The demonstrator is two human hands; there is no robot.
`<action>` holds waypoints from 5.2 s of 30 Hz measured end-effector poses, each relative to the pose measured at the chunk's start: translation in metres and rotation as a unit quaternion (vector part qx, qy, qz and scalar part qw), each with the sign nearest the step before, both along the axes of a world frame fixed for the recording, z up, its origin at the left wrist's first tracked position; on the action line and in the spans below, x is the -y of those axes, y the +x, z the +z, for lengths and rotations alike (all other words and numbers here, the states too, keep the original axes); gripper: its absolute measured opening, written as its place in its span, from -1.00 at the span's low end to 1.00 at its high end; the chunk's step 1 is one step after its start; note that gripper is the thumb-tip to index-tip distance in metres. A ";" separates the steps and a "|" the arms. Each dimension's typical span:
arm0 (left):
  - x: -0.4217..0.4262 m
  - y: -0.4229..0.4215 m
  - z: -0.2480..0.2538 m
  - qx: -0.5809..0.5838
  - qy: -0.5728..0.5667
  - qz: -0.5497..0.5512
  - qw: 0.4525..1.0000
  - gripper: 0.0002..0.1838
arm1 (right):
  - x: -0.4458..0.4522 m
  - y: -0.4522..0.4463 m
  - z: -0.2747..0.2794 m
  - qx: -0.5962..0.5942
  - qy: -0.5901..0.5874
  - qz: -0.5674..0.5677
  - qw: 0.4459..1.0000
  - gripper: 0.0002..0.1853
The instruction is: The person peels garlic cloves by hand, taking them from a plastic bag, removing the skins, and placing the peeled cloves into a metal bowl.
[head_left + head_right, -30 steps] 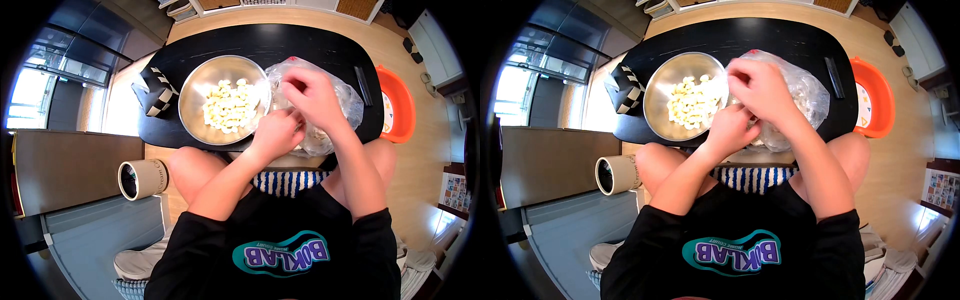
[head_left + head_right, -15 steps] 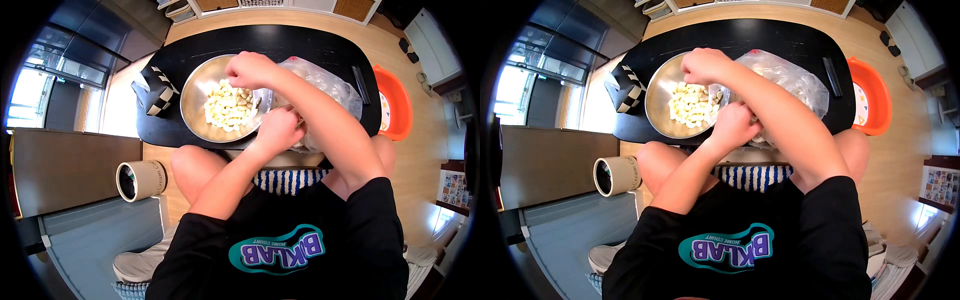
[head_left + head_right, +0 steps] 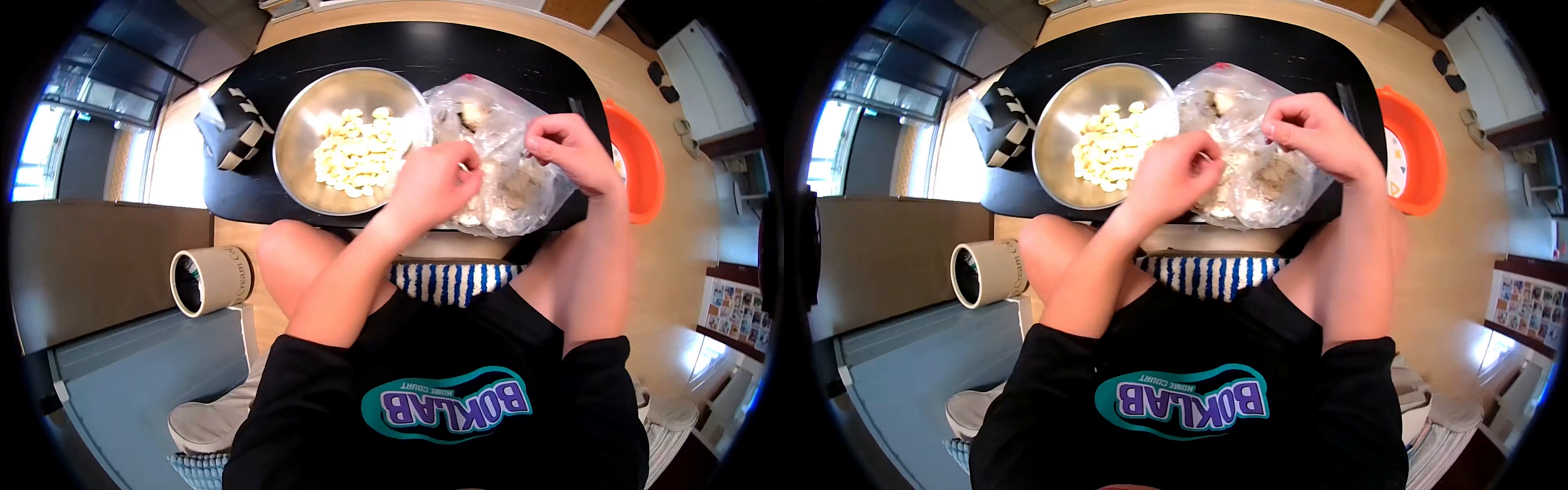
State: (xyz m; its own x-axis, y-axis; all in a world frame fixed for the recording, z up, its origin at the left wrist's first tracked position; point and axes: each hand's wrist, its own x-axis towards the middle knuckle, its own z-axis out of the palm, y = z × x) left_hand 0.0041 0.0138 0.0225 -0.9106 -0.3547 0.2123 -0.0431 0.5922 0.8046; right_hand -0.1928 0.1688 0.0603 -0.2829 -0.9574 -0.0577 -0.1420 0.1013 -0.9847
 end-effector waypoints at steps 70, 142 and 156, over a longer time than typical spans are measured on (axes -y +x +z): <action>0.017 0.002 0.034 -0.134 0.166 -0.046 0.976 -0.88 | 0.028 0.070 0.003 0.272 -0.037 -0.078 0.958 -0.84; -0.017 0.006 -0.010 -0.126 0.256 0.067 0.956 -0.76 | 0.020 0.087 -0.033 -0.164 -0.194 -0.216 0.943 -0.88; -0.012 0.007 -0.005 -0.027 0.347 0.037 0.937 -0.84 | 0.017 0.084 -0.034 -0.224 -0.209 -0.201 0.930 -0.89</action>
